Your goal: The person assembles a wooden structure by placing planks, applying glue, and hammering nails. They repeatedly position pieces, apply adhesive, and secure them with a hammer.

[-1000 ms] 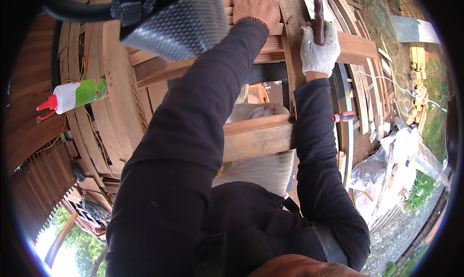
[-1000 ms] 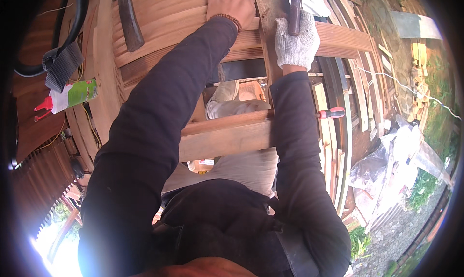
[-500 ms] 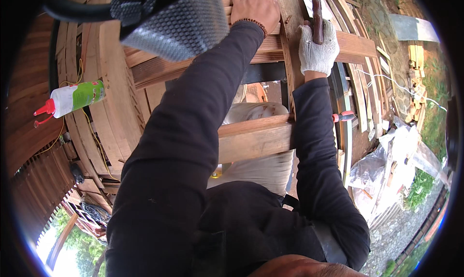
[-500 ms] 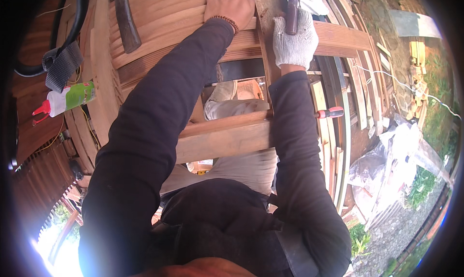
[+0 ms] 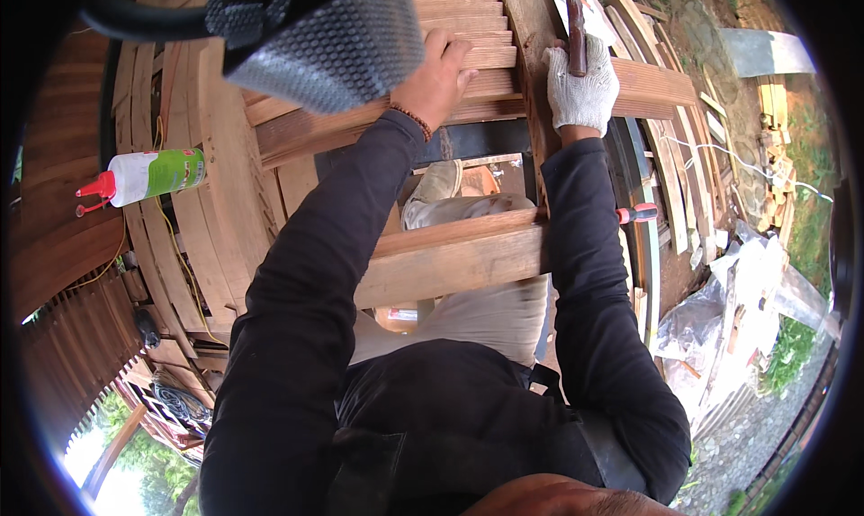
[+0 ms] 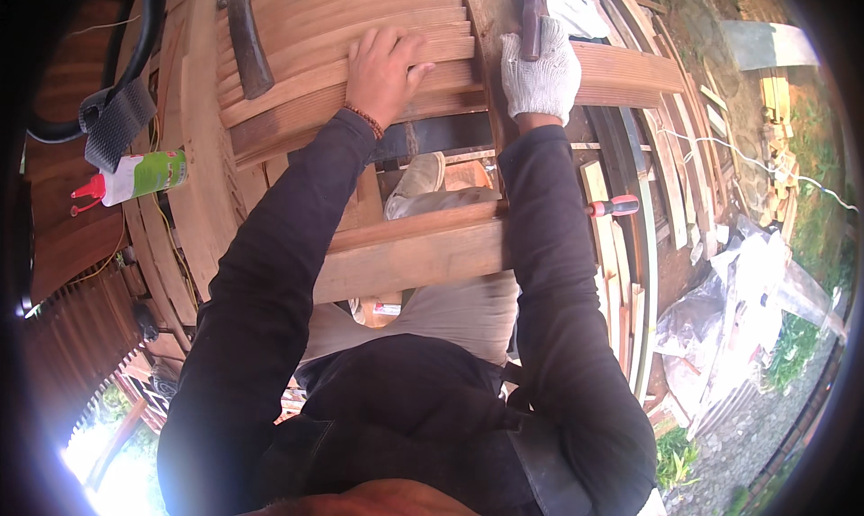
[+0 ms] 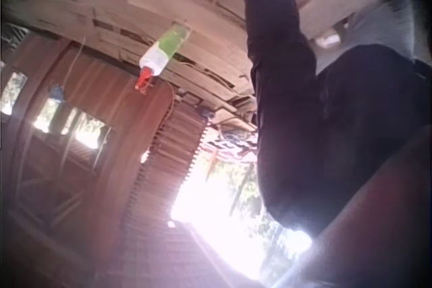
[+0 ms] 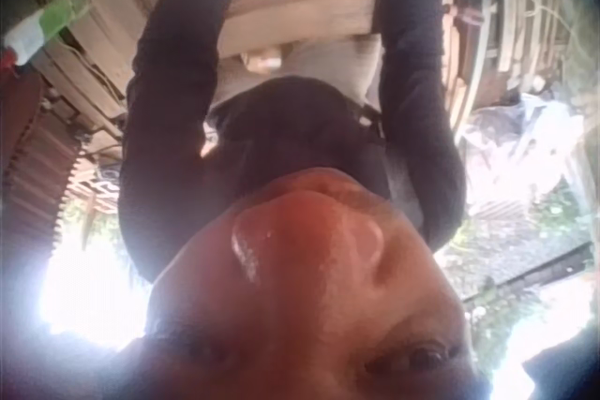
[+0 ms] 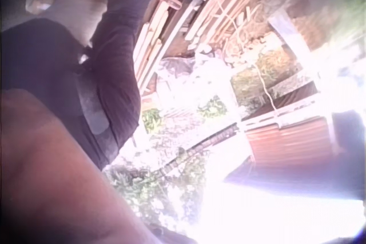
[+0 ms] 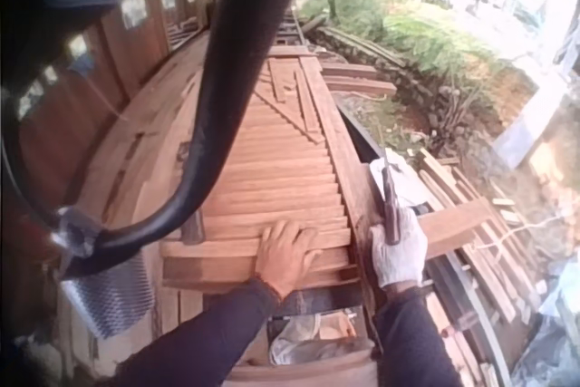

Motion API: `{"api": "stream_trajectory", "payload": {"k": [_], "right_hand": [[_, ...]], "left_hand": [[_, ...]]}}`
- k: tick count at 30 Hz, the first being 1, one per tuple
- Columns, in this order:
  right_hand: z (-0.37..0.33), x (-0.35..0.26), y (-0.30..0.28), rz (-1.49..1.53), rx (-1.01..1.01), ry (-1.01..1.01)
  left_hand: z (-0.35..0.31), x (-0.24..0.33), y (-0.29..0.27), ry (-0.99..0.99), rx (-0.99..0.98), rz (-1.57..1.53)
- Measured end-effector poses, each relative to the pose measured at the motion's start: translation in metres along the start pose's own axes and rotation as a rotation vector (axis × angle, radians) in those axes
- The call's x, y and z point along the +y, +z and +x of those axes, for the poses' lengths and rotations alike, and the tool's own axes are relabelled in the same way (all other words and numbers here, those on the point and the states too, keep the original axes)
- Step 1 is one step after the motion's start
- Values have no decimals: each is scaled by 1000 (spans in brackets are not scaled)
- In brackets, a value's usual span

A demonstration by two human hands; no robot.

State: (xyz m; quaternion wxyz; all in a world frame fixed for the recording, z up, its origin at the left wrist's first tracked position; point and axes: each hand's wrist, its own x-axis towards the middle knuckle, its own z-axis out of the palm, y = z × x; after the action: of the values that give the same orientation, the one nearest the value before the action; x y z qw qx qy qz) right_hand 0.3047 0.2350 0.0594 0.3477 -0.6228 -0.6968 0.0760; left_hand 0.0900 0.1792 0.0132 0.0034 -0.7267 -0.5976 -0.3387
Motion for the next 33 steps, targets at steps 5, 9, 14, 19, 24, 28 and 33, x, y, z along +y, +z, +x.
{"api": "stream_trajectory", "payload": {"k": [5, 9, 14, 19, 24, 28, 33], "right_hand": [[0, -5, 1, 72, 49, -25], [-1, -5, -3, 30, 40, 1], [0, -2, 3, 78, 50, -35], [-2, -3, -1, 8, 29, -25], [-3, -3, 1, 50, 43, -31], [-2, -9, -2, 14, -2, -8], [0, -12, -3, -81, -84, 5]], "left_hand": [[-1, 2, -2, -49, -41, -82], [5, -2, -6, 14, -71, -67], [3, -6, 0, 68, -20, 8], [7, -4, 0, 84, -6, 4], [3, 1, 2, 55, 14, -40], [3, -2, -1, 28, -23, -86], [7, 25, -30, 30, -50, -137]]}}
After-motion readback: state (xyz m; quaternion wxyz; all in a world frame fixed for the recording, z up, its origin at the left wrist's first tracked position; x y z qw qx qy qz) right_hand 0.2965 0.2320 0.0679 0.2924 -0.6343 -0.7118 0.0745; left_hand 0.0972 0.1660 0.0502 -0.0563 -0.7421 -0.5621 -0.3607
